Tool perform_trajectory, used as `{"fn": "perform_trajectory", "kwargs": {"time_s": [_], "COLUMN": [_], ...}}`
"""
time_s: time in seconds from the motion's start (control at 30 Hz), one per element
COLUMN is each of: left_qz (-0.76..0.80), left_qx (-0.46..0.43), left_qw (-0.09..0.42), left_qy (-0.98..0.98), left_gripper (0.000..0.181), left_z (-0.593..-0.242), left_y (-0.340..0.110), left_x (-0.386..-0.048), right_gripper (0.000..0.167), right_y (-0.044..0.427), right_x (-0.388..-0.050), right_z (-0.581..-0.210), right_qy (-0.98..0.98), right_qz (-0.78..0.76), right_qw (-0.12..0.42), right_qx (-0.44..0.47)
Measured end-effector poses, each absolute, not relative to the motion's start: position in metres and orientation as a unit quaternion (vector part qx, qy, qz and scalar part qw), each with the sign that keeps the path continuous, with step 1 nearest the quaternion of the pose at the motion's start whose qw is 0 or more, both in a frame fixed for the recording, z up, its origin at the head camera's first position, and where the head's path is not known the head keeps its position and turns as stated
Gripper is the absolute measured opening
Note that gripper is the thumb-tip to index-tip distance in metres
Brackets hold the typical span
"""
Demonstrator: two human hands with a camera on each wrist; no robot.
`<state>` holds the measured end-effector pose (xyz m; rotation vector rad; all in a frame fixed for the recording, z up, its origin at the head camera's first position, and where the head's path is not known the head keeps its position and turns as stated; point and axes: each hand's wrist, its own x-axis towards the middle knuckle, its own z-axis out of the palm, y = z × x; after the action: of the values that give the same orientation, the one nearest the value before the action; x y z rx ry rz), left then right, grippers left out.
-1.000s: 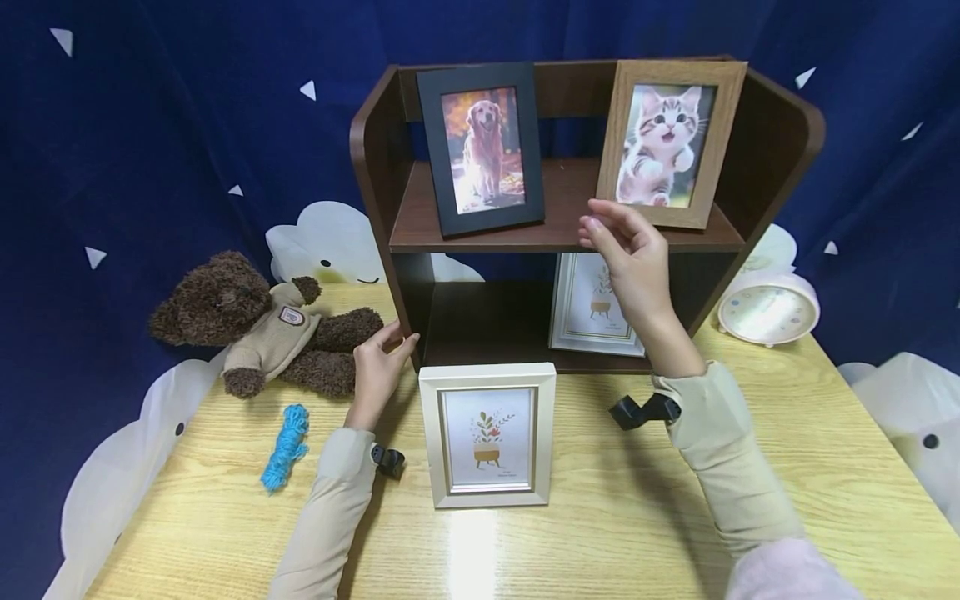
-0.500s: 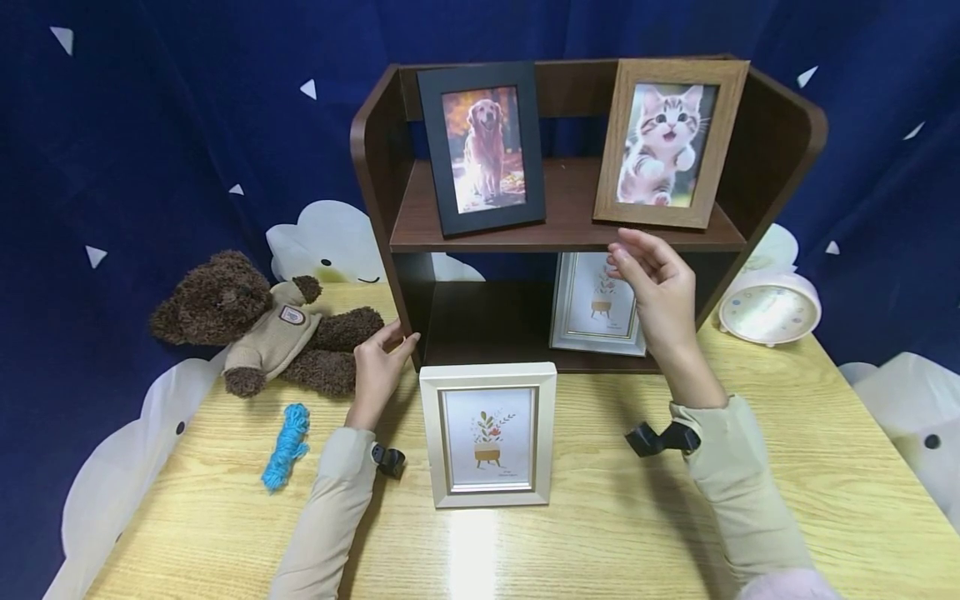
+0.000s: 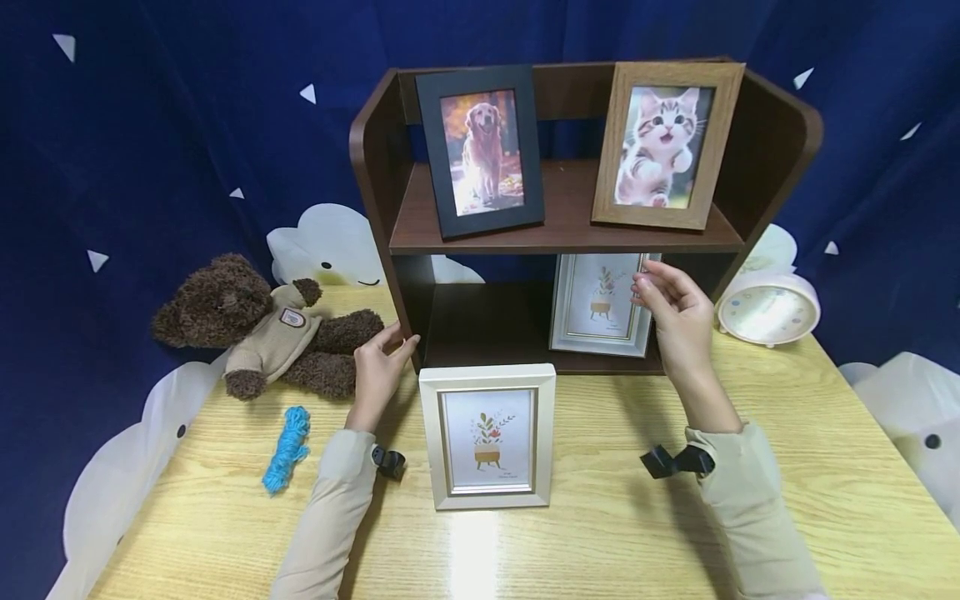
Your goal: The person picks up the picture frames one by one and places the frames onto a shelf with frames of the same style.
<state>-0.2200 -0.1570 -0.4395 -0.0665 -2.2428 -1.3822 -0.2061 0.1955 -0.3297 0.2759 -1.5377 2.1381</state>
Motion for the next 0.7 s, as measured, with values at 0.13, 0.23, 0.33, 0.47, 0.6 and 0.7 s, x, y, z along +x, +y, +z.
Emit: {"fn": "perform_trajectory", "kwargs": {"time_s": [0.13, 0.23, 0.33, 0.47, 0.6, 0.7], "left_qz": [-0.507, -0.507, -0.506, -0.508, -0.509, -0.507], "left_qx": [-0.022, -0.021, -0.022, -0.024, -0.026, -0.024], "left_qw": [0.25, 0.249, 0.249, 0.249, 0.249, 0.249], "left_qy": [-0.825, -0.825, -0.825, -0.824, -0.823, -0.825], "left_gripper": [0.032, 0.032, 0.032, 0.031, 0.032, 0.032], "left_z": [-0.44, -0.44, -0.44, -0.44, -0.44, -0.44], "left_y": [-0.157, -0.158, -0.157, -0.157, -0.157, -0.157], "left_x": [-0.22, -0.22, -0.22, -0.22, -0.22, -0.219], "right_gripper": [0.022, 0.02, 0.019, 0.018, 0.017, 0.017], "right_y": [0.203, 0.208, 0.214, 0.221, 0.229, 0.235], "right_x": [-0.204, -0.203, -0.2, -0.198, -0.195, -0.194], "right_z": [-0.337, -0.343, -0.347, -0.354, -0.361, -0.366], "right_qy": [-0.552, -0.554, -0.561, -0.572, -0.584, -0.583], "right_qz": [0.793, 0.792, 0.787, 0.779, 0.77, 0.77], "right_qw": [0.247, 0.25, 0.253, 0.256, 0.256, 0.26], "right_qx": [0.077, 0.061, 0.047, 0.031, 0.017, 0.01]}}
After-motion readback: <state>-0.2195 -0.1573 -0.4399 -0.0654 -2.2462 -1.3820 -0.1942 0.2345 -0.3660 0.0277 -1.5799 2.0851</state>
